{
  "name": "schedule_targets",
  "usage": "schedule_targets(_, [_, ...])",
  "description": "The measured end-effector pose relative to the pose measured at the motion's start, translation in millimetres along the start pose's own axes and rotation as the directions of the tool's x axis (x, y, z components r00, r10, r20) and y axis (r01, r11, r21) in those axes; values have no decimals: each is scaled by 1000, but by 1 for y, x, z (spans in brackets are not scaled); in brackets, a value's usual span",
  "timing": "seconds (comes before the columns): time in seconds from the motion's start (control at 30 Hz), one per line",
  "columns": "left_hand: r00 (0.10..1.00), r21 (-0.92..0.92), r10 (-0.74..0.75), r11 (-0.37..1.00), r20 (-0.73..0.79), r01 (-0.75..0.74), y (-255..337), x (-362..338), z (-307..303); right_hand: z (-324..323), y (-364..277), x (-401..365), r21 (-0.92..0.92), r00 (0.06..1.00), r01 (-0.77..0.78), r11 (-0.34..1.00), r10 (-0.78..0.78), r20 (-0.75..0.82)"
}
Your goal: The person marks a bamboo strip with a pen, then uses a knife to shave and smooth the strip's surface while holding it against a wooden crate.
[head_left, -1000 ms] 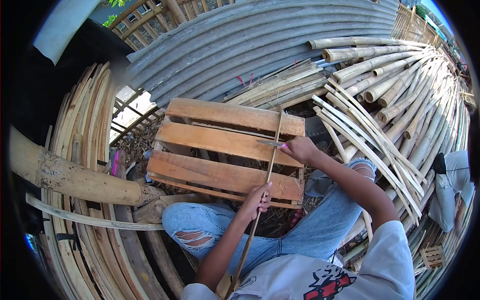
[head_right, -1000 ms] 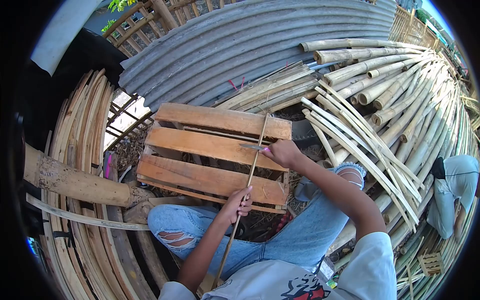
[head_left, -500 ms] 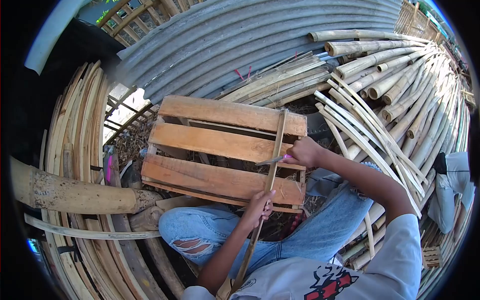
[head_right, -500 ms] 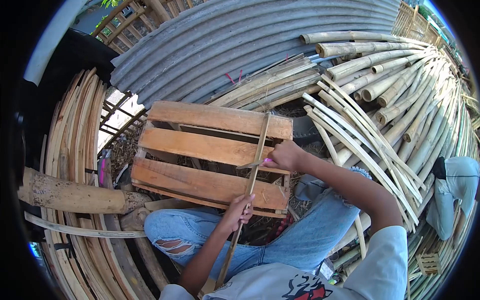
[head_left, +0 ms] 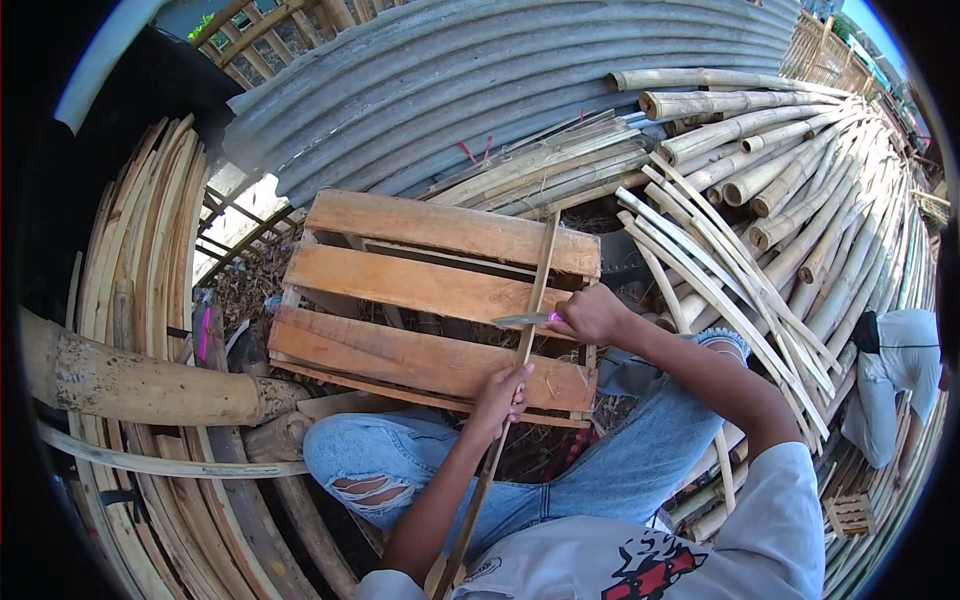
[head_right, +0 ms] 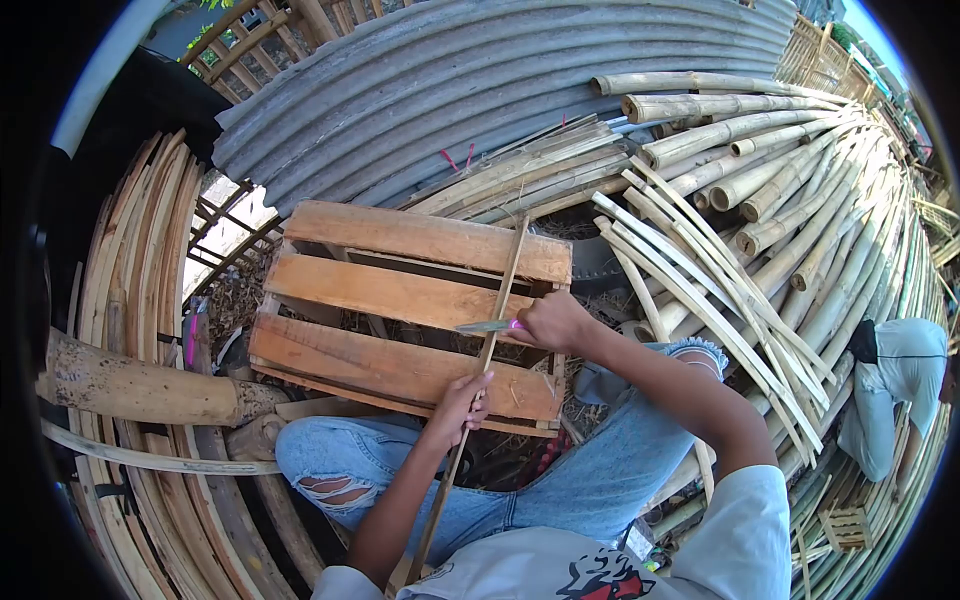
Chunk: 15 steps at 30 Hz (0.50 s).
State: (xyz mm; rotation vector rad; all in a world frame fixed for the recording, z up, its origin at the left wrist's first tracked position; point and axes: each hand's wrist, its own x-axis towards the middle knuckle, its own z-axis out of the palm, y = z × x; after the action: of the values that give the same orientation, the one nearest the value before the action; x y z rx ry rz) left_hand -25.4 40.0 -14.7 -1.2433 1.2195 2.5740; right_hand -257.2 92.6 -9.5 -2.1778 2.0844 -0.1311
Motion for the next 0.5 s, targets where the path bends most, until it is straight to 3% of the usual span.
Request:
schedule_targets(0.03, [1000,24,-1,1000,-5,1,-3,1,-1,-3,11,1,-2,1000,6,1000,-6,-2])
schedule_targets(0.1, [1000,13,23,1000,-10,-23,-5,4,0,-8,32,4,9,989,-127,992,126,76])
schedule_targets(0.17, [997,16,76,997,0,-76,1,7,-1,-3,30,11,-15,993,-114,993,113,-10])
schedule_targets(0.23, [1000,-10,16,1000,-7,-16,-1,3,-2,7,14,0,-4,981,-158,987,156,-114])
schedule_targets(0.3, [999,-7,32,999,-1,-32,-4,6,1,2,24,-3,-14,996,-78,997,78,-36])
schedule_targets(0.4, [1000,4,25,1000,0,-25,-3,9,-2,-14,39,11,-71,940,-320,945,326,97])
schedule_targets(0.43, [999,4,36,999,4,-36,2,9,-3,-3,33,9,11,951,-296,955,296,-86])
schedule_targets(0.5, [1000,-21,-2,1000,25,3,-4,0,-4,10,28,-1,2,967,-250,968,250,-46])
